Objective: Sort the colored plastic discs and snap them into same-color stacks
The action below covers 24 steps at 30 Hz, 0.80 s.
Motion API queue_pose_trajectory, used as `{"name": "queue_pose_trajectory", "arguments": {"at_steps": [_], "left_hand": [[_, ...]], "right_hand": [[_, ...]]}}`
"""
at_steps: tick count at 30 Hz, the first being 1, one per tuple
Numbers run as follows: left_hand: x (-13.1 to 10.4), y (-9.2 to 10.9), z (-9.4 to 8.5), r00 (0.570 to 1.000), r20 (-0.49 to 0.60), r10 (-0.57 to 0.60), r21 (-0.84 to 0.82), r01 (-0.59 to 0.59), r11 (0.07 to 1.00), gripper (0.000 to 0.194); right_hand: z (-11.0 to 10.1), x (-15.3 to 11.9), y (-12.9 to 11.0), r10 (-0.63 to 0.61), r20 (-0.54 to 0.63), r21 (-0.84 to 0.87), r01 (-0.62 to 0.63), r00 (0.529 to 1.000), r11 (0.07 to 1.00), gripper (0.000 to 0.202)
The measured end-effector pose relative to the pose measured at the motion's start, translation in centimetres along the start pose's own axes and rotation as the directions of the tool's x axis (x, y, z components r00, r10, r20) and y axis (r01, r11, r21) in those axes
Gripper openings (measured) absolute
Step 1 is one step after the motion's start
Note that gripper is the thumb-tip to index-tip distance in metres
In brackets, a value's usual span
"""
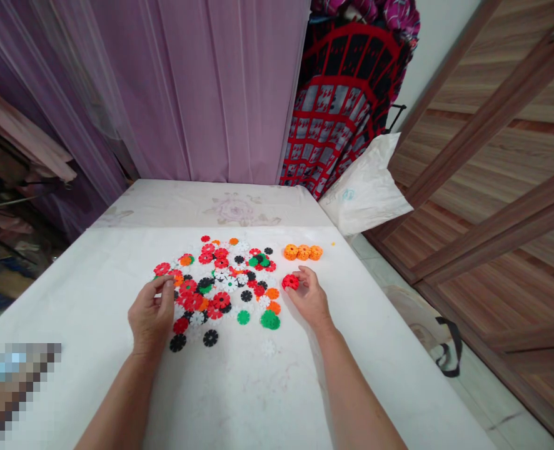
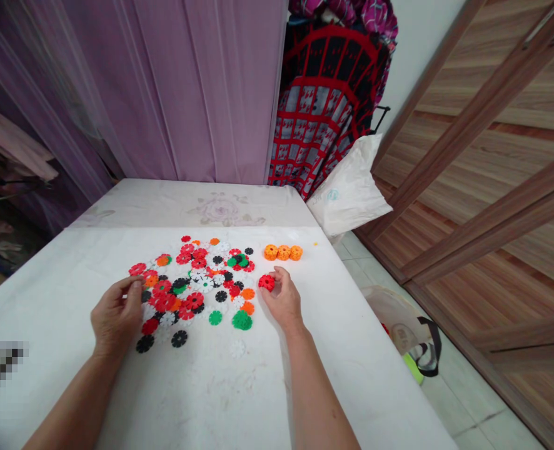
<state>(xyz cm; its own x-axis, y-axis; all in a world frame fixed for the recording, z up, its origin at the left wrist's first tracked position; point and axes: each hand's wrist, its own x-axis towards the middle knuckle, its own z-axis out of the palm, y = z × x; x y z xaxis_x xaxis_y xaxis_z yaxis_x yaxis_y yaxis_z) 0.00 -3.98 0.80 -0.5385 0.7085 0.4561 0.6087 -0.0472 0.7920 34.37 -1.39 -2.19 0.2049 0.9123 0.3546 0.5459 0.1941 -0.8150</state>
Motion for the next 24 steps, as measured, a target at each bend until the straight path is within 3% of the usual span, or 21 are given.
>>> {"name": "queue_pose_trajectory", "arguments": {"at_steps": [24], "left_hand": [[-0.01,0.60,-0.09,0.998,0.045,-0.042,-0.027,0.043,0.999,0.032]], "right_hand": [[0.02,-0.11,-0.11,0.031,0.011,-0.005,-0.031,0.999,1.000,0.056]]}}
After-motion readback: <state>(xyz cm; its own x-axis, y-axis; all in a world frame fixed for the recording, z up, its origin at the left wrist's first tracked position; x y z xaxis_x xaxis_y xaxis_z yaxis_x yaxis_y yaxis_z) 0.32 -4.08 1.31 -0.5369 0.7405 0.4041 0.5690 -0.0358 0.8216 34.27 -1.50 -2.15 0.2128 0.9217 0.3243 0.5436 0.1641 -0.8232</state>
